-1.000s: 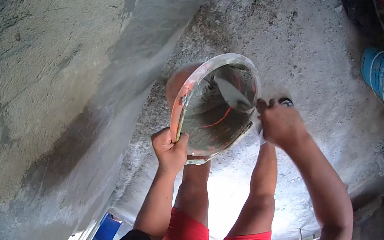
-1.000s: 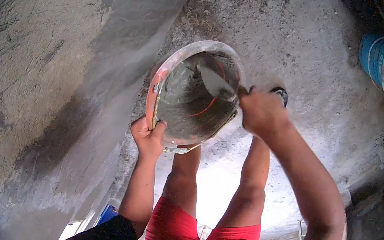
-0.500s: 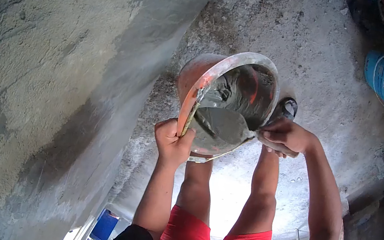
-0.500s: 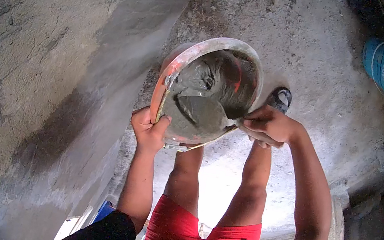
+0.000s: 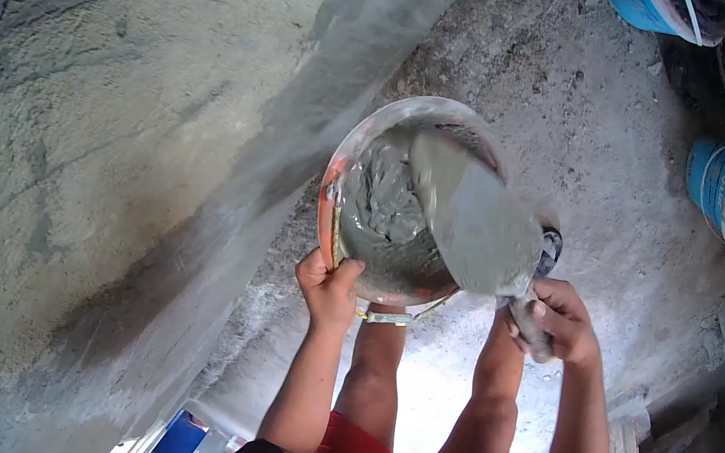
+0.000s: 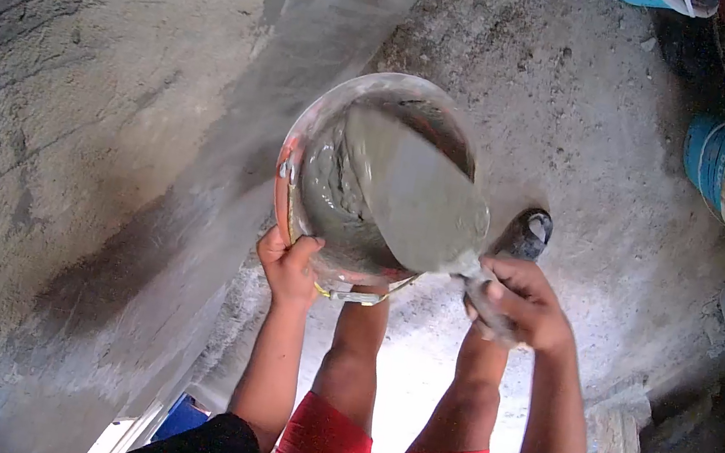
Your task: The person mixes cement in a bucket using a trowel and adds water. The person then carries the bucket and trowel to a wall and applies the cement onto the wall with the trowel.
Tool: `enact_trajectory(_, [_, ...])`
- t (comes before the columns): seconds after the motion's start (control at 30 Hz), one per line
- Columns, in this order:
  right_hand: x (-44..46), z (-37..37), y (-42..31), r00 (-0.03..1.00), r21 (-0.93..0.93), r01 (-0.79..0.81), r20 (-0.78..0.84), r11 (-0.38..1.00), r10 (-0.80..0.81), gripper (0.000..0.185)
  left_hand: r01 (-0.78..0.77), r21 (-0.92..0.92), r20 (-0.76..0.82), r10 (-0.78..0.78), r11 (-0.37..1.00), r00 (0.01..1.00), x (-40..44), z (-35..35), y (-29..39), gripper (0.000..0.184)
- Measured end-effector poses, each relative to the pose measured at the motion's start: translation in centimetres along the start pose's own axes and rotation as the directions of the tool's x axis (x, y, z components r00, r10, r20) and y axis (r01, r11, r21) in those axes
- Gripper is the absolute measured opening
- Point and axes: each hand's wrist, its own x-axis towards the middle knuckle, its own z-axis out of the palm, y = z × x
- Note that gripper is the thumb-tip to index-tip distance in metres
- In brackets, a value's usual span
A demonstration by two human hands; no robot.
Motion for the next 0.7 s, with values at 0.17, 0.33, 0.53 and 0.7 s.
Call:
enact_trajectory(0.17, [8.0,8.7,0.5,0.918,-0.087,0.285,-0.264,0.955,-0.298,0.04,0.038,0.023,-0.063,-0.037,0.999,0.997,-0.7,-1.6,-2.7,0.016])
enact_trajectory(0.33, [20.3,15.5,4.3,0.649,-0.565,0.384,-0.397,0.73,-0.649,0.046,0.045,0.18,-0.075,-0.032,0.983,0.997,-1.9,-3.2,-3.9,0.005])
enact_trajectory(0.53, [19.8,23.3,10.7,0.727,-0.555,0.342,-0.356,0.759,-0.587,0.047,0.065,0.317,0.06,-0.088,0.946,0.994,-3.9,-7.1,-9.3,0.014])
enact_trajectory(0.7, [16.7,19.2,9.1,0.762,-0.391,0.182,-0.524,0.902,-0.381,0.038,-0.327,0.802,0.384,-0.013,0.5,0.923,-5.4,-9.2,-12.3,0.022])
